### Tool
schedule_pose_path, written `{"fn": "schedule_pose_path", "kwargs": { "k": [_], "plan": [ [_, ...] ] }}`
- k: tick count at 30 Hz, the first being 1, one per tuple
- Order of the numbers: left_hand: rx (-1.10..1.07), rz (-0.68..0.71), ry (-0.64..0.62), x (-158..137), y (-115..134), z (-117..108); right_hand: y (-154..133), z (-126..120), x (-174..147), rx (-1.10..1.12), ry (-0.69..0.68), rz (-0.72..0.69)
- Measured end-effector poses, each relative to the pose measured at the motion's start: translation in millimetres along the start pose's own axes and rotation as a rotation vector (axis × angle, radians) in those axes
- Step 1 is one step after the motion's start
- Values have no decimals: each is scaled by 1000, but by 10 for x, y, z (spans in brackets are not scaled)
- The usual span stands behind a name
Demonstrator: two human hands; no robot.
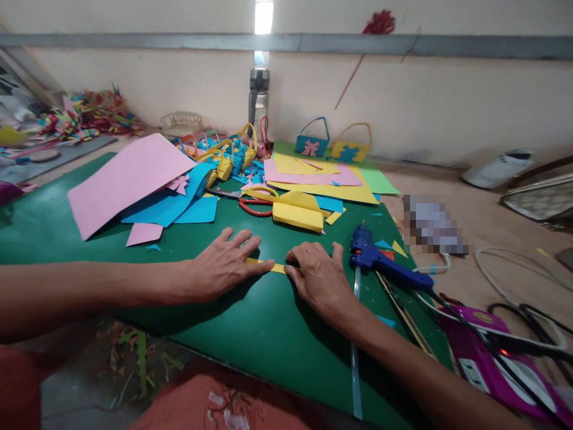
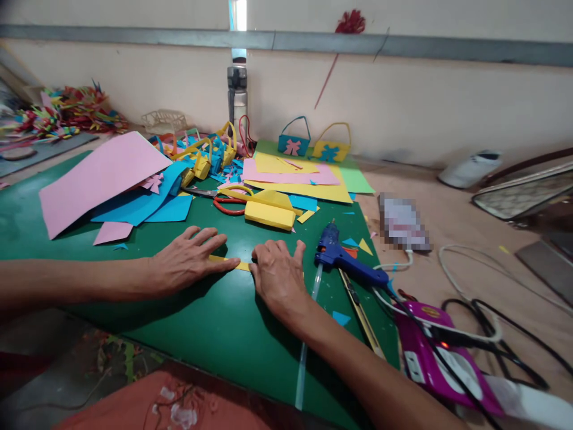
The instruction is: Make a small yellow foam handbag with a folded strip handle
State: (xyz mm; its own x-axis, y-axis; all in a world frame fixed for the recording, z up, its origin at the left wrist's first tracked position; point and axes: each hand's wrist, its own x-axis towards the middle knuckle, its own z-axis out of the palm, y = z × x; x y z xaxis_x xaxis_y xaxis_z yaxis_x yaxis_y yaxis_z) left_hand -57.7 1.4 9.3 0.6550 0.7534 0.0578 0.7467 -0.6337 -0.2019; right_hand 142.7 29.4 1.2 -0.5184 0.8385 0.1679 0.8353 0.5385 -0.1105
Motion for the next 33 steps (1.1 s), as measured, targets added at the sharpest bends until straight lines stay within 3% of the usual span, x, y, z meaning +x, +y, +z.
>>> {"fn": "schedule_pose_path", "kwargs": {
  "k": [9, 16, 20, 24, 28, 33],
  "plan": [
    [-78, -149, 73, -458, -182, 212, 11, -2, -1, 35, -1, -10],
    [-4, -241, 79, -715, -235, 247, 18, -18, 2, 48, -14, 4],
    [-20, -267, 175, -605, -182, 159, -9, -24, 7, 30, -15, 13],
    [-93, -61, 284, -253, 9, 141, -71, -9, 33, -17, -3, 12],
    [-193, 30, 173, 17, 179, 269, -47, -33, 22, -125, 24, -50],
    [-280, 50, 90, -8, 112, 344, 88, -103, -90, -312, 87, -248]
  ]
}}
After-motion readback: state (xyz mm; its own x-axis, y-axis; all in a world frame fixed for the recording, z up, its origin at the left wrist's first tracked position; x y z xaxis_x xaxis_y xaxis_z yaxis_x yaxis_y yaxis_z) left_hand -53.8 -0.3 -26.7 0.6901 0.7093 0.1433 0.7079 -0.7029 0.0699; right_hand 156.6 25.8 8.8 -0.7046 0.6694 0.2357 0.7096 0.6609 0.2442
